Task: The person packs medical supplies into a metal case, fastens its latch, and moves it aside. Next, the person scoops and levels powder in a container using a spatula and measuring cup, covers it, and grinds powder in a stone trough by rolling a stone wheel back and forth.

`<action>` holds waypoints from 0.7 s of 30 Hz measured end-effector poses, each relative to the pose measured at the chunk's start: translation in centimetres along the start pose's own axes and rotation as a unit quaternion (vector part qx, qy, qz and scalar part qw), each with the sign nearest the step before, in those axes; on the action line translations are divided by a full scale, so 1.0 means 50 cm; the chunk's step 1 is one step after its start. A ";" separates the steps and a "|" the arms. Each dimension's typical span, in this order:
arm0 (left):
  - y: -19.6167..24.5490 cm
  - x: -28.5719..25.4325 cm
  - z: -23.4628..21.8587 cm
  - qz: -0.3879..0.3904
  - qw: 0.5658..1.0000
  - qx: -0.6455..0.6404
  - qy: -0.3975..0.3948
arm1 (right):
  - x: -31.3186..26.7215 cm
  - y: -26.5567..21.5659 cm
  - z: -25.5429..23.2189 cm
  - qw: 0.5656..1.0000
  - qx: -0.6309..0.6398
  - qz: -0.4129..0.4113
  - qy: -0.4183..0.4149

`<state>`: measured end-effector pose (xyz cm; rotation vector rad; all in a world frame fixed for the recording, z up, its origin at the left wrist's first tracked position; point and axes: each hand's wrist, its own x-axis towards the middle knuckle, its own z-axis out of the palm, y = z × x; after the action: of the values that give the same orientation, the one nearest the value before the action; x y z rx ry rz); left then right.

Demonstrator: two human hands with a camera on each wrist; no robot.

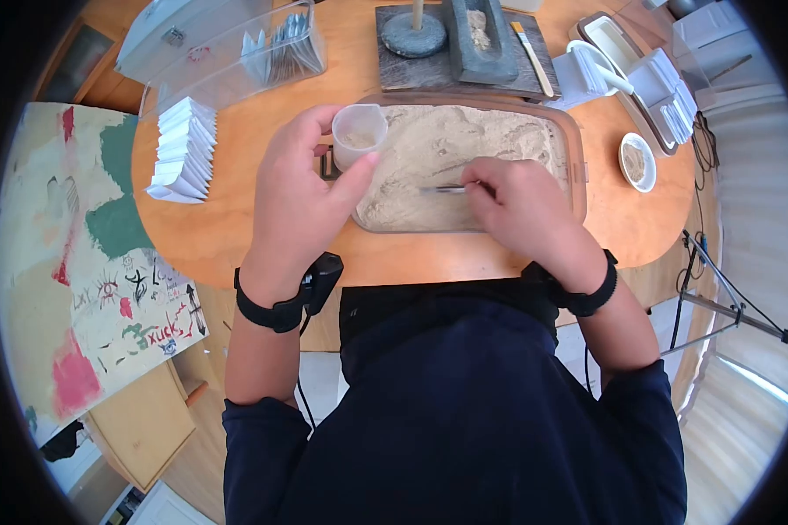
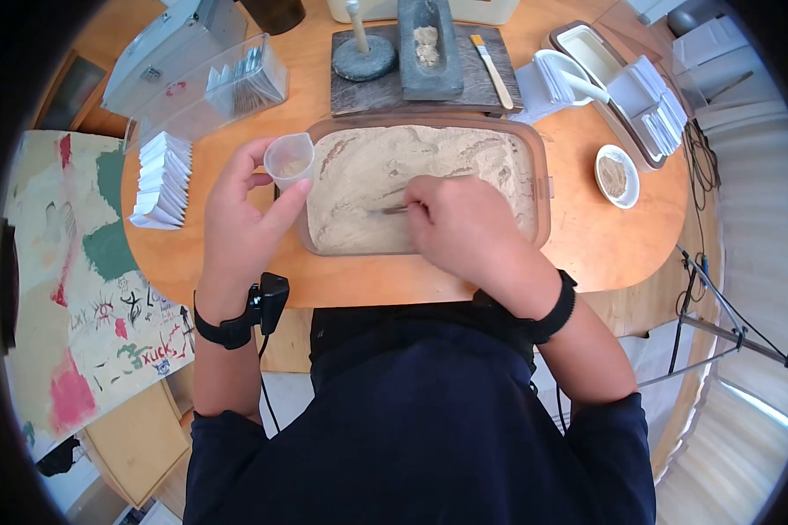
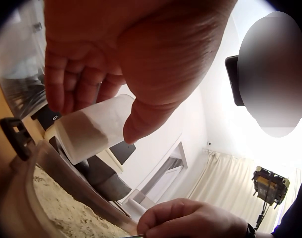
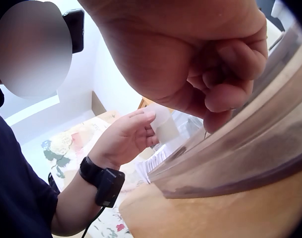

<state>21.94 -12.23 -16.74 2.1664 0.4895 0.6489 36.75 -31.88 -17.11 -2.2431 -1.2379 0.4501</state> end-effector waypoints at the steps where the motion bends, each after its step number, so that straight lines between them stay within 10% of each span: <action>1: 0.001 -0.003 -0.005 0.010 1.000 0.006 0.000 | 0.004 -0.005 0.011 1.000 0.002 -0.003 -0.003; 21: 0.026 -0.010 0.045 0.070 0.996 0.034 -0.051 | -0.042 0.065 -0.150 0.972 0.202 0.117 0.013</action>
<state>23.04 -14.58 -17.10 2.3012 0.3120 0.5997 41.77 -37.26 -12.99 -2.0355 -0.7830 0.6922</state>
